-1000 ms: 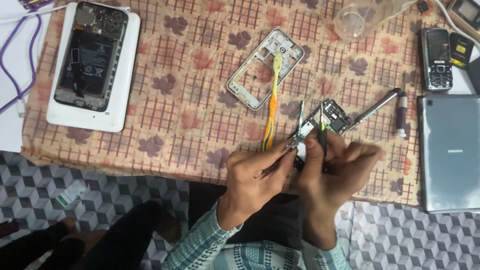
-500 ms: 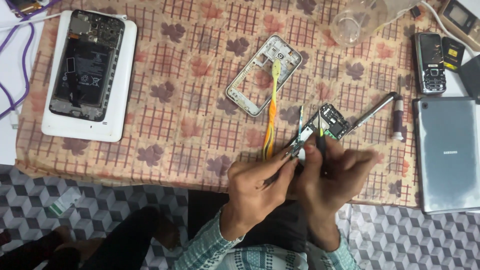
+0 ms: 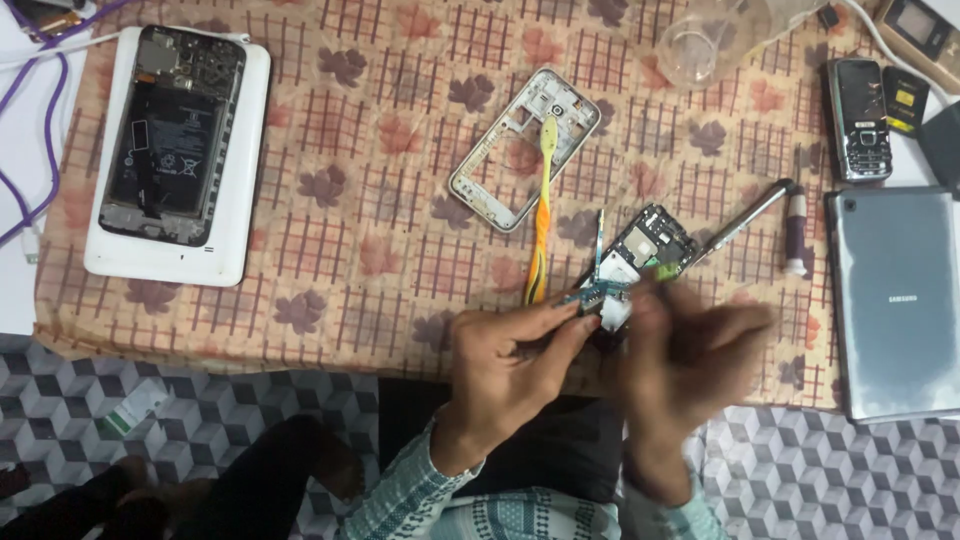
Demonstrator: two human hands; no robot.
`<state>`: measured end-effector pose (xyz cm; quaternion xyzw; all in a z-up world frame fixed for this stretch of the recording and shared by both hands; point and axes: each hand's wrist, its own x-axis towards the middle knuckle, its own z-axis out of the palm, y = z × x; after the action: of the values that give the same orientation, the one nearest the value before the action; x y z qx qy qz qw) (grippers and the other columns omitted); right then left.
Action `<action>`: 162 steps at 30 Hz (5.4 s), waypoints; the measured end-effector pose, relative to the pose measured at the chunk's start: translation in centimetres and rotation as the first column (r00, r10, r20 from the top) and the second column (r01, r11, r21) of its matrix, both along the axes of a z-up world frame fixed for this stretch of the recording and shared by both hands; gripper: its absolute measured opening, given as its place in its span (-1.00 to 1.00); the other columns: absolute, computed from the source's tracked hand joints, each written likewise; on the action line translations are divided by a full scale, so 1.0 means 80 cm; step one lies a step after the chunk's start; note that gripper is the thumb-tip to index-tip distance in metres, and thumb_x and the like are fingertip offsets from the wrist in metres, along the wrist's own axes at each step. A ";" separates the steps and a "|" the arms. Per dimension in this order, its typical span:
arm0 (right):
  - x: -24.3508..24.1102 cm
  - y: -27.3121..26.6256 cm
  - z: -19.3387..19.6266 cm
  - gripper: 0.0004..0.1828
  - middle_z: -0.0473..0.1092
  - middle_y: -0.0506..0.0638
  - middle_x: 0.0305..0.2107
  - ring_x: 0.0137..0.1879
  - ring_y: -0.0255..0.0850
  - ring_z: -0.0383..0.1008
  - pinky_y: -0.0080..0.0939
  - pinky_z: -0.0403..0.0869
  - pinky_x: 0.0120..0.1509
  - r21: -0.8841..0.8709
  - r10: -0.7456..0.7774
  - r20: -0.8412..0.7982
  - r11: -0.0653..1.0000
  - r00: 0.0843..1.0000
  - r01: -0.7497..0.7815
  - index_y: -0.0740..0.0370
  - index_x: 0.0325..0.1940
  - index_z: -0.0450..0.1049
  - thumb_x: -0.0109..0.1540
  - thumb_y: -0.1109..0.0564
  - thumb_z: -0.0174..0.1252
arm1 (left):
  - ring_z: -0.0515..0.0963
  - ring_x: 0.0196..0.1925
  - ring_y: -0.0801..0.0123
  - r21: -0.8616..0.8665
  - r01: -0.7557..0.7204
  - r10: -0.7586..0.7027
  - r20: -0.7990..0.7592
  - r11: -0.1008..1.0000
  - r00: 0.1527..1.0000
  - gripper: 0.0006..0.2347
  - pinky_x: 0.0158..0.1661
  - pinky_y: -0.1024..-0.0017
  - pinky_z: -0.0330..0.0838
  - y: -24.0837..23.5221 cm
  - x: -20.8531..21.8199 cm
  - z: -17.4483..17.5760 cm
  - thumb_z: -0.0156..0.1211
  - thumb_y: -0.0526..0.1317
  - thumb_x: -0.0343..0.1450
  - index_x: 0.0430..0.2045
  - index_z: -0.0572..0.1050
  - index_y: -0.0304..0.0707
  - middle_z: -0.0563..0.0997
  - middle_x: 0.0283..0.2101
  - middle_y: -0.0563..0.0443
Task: The person uses a screwdriver to remove screws from a small circuit board, then uses a toothbrush to clean the board's surface. The person handles the board and tools throughout the clip.
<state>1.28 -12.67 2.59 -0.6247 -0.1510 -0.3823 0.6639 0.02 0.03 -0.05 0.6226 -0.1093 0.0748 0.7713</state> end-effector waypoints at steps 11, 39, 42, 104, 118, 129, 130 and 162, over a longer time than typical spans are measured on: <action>0.043 -0.066 0.016 -0.92 0.53 0.21 -0.02 0.09 -0.22 0.66 -0.45 0.56 -0.10 -0.226 -0.259 -0.259 0.953 0.931 0.203 0.36 0.00 0.40 0.42 0.40 0.10 | 0.75 -0.19 0.38 -0.170 0.138 -0.172 -0.211 0.976 0.962 -0.78 -0.21 0.55 0.68 0.007 0.016 -0.002 0.33 -0.43 0.40 -0.12 0.57 -0.61 0.74 -0.18 -0.26; -0.020 -0.068 0.020 -0.57 0.55 0.08 -0.16 -0.19 -0.32 0.61 -0.44 0.53 -0.21 -0.505 -0.328 -0.431 0.860 0.841 0.076 0.42 0.29 0.41 0.34 0.32 0.24 | 0.74 -0.29 0.14 -0.414 0.138 -0.205 -0.122 0.900 0.971 -0.93 -0.19 0.23 0.69 0.017 0.021 -0.007 0.12 -0.49 0.45 -0.37 0.38 -0.40 0.66 -0.35 -0.29; -0.029 -0.060 0.003 -0.58 0.54 0.09 -0.19 -0.17 -0.32 0.58 -0.44 0.48 -0.19 -0.321 -0.238 -0.454 0.943 0.859 0.092 0.46 0.28 0.39 0.34 0.32 0.26 | 0.72 -0.28 0.15 -0.383 0.144 -0.179 -0.057 0.912 0.982 -0.94 -0.16 0.24 0.71 0.016 0.017 -0.006 0.09 -0.49 0.45 -0.38 0.38 -0.41 0.65 -0.33 -0.28; -0.043 -0.083 -0.031 -0.82 0.37 0.08 0.01 -0.40 -0.40 0.43 -0.47 0.40 -0.38 -0.112 -0.141 -0.366 0.988 0.920 0.107 0.50 0.02 0.43 0.35 0.46 0.22 | 0.59 -0.45 0.56 0.593 0.026 -0.201 0.230 0.804 0.952 -0.76 -0.46 0.51 0.47 0.002 0.057 0.052 0.36 -0.32 0.39 -0.11 0.47 -0.21 0.70 -0.18 0.11; -0.047 -0.088 -0.048 -0.78 0.39 0.08 -0.10 -0.39 -0.37 0.43 -0.45 0.42 -0.33 -0.016 -0.104 -0.375 0.994 0.921 0.106 0.46 0.09 0.37 0.37 0.48 0.16 | 0.53 -0.24 0.05 0.693 -0.149 0.249 -0.046 0.706 0.967 -0.65 -0.21 0.12 0.54 0.076 0.033 0.060 0.02 -0.43 0.41 0.09 0.23 -0.47 0.52 -0.14 -0.26; -0.046 -0.086 -0.037 -0.43 0.28 0.25 0.17 -0.24 -0.19 0.50 -0.27 0.49 -0.29 0.270 0.050 -0.353 0.961 0.934 0.050 0.32 0.42 0.17 0.32 0.46 0.07 | 0.58 0.11 -0.01 0.781 -0.510 0.263 0.439 0.360 0.859 -0.62 0.10 0.05 0.48 0.056 0.023 0.041 0.32 -0.11 0.40 -0.01 0.44 -0.38 0.59 0.02 -0.30; -0.043 -0.086 -0.032 -0.36 0.25 0.29 0.22 -0.12 -0.14 0.52 -0.23 0.54 -0.16 0.271 0.085 -0.349 0.962 0.933 0.014 0.32 0.47 0.13 0.32 0.46 0.06 | 0.60 0.03 -0.01 0.790 -0.476 0.255 0.404 0.386 0.878 -0.58 0.00 0.06 0.50 0.040 0.019 0.039 0.35 -0.09 0.37 -0.02 0.46 -0.42 0.61 -0.04 -0.29; -0.026 -0.067 0.015 -0.63 0.54 0.00 -0.34 -0.40 -0.32 0.49 -0.31 0.45 -0.32 -0.599 -0.350 -0.468 0.801 0.811 0.001 0.28 -0.01 0.55 0.13 0.22 0.45 | 0.69 0.01 0.12 0.557 -0.253 0.098 0.293 0.791 0.951 -0.79 0.00 0.30 0.57 -0.003 0.030 0.050 0.20 -0.41 0.48 0.00 0.55 -0.40 0.65 0.01 -0.21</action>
<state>-0.79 -17.99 3.83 -0.8895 0.0031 -0.1825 0.4190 2.39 -0.24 3.92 0.8236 -0.1642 0.1866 0.5099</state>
